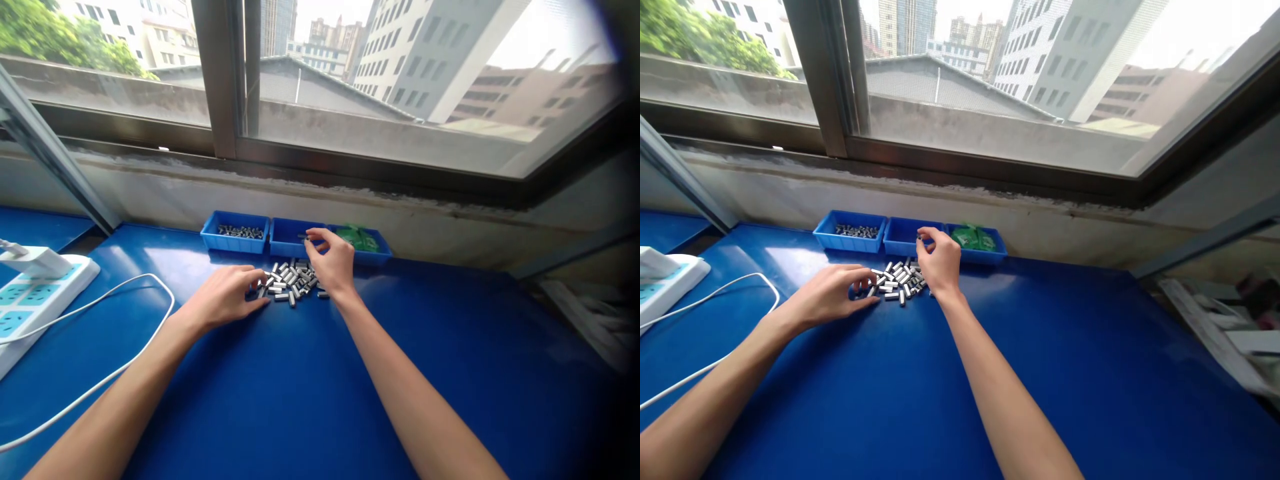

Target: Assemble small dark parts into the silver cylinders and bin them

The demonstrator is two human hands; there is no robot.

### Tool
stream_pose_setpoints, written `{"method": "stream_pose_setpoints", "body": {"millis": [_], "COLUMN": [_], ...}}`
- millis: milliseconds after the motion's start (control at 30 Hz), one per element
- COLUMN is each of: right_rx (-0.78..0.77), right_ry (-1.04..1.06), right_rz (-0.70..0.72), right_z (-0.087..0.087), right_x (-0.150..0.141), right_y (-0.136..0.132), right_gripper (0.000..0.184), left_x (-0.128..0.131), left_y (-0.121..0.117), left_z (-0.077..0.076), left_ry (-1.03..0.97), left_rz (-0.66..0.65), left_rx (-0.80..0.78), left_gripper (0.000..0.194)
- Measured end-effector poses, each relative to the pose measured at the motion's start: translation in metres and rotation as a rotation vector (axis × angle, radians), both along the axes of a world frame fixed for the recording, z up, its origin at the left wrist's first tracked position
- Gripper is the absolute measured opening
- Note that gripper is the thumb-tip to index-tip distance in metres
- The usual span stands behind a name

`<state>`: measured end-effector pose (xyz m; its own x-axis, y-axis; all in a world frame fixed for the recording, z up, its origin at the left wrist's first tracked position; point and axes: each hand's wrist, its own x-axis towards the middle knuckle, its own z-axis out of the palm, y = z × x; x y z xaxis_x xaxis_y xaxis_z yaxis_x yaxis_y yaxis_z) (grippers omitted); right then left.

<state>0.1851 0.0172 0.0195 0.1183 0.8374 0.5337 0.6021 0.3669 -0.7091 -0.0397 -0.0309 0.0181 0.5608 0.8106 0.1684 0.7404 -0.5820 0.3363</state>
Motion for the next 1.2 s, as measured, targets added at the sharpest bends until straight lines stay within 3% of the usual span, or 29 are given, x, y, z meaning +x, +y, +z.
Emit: {"method": "stream_pose_setpoints", "body": {"millis": [167, 367, 533, 733, 967, 1200], "right_rx": [-0.041, -0.135, -0.193, -0.277, -0.366, -0.420], "right_ry": [0.157, 0.233, 0.277, 0.380, 0.483, 0.513], "right_rz": [0.046, 0.128, 0.222, 0.345, 0.514, 0.522], "right_z": [-0.002, -0.010, -0.018, -0.024, -0.021, -0.026], "right_x": [-0.008, -0.003, -0.004, -0.008, -0.002, 0.000], "right_y": [-0.027, -0.070, -0.073, -0.070, -0.067, -0.063], "right_gripper": [0.026, 0.025, 0.021, 0.018, 0.020, 0.023], "left_x": [0.000, -0.002, 0.012, 0.028, 0.036, 0.032], "left_y": [0.001, 0.001, -0.005, -0.013, -0.011, -0.009], "left_z": [-0.001, -0.001, 0.005, 0.003, -0.009, -0.012], "left_ry": [-0.063, -0.197, -0.492, -0.752, -0.724, -0.566], "left_rz": [-0.020, -0.039, -0.058, -0.024, -0.077, -0.030], "left_rx": [-0.029, 0.039, 0.093, -0.113, -0.087, 0.089], "left_gripper": [0.011, 0.018, 0.020, 0.029, 0.031, 0.040]}}
